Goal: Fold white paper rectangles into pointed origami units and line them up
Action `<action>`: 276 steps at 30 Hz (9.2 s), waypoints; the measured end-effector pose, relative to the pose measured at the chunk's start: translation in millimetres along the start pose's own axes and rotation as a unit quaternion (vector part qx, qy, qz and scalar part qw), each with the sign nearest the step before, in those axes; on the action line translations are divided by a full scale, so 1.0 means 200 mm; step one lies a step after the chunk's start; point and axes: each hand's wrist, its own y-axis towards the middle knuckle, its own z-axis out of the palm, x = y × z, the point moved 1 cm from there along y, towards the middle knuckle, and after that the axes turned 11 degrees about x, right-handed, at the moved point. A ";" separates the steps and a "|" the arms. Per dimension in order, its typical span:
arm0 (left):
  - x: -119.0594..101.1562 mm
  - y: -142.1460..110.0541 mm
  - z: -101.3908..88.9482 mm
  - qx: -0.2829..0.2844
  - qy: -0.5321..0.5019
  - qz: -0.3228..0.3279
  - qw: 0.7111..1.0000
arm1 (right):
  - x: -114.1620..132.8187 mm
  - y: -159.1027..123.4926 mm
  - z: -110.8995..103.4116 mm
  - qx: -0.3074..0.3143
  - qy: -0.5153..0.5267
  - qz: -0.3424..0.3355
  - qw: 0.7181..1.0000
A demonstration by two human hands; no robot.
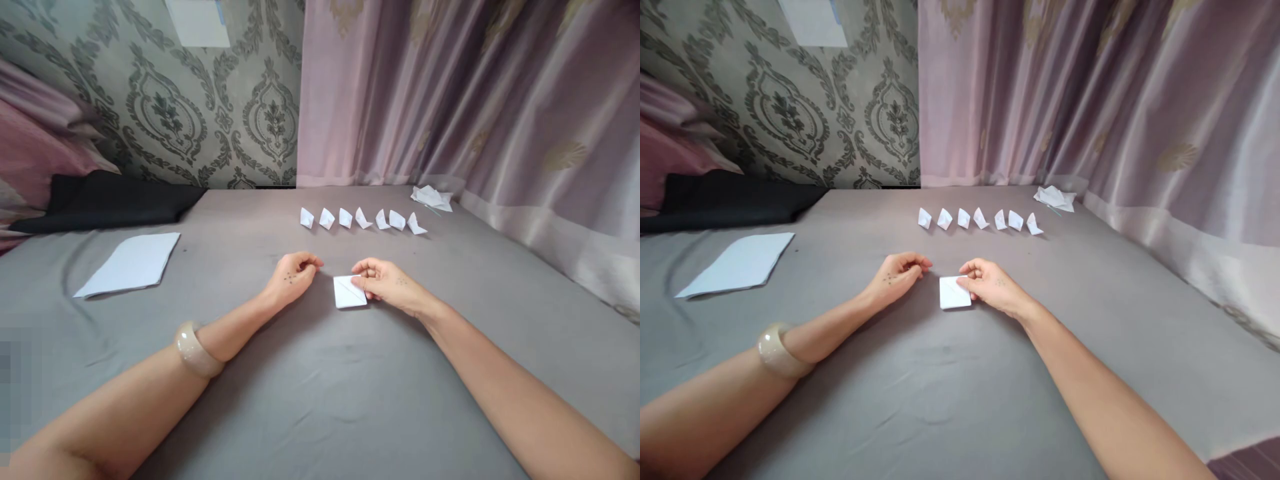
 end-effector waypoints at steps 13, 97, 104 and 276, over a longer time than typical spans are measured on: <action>-0.09 -0.04 0.06 0.099 -0.199 0.023 0.975 | 0.00 0.04 0.15 -0.042 0.331 -0.037 0.942; -0.05 0.02 0.02 0.088 0.272 -0.021 0.958 | -0.06 0.11 0.02 -0.122 -0.233 -0.009 0.965; -0.05 -0.01 0.03 0.089 0.271 0.058 0.957 | -0.06 0.10 -0.01 -0.121 -0.257 -0.021 0.959; -0.16 -0.14 0.13 -0.026 -0.120 0.058 0.991 | 0.06 -0.06 0.19 -0.126 -0.083 -0.128 0.980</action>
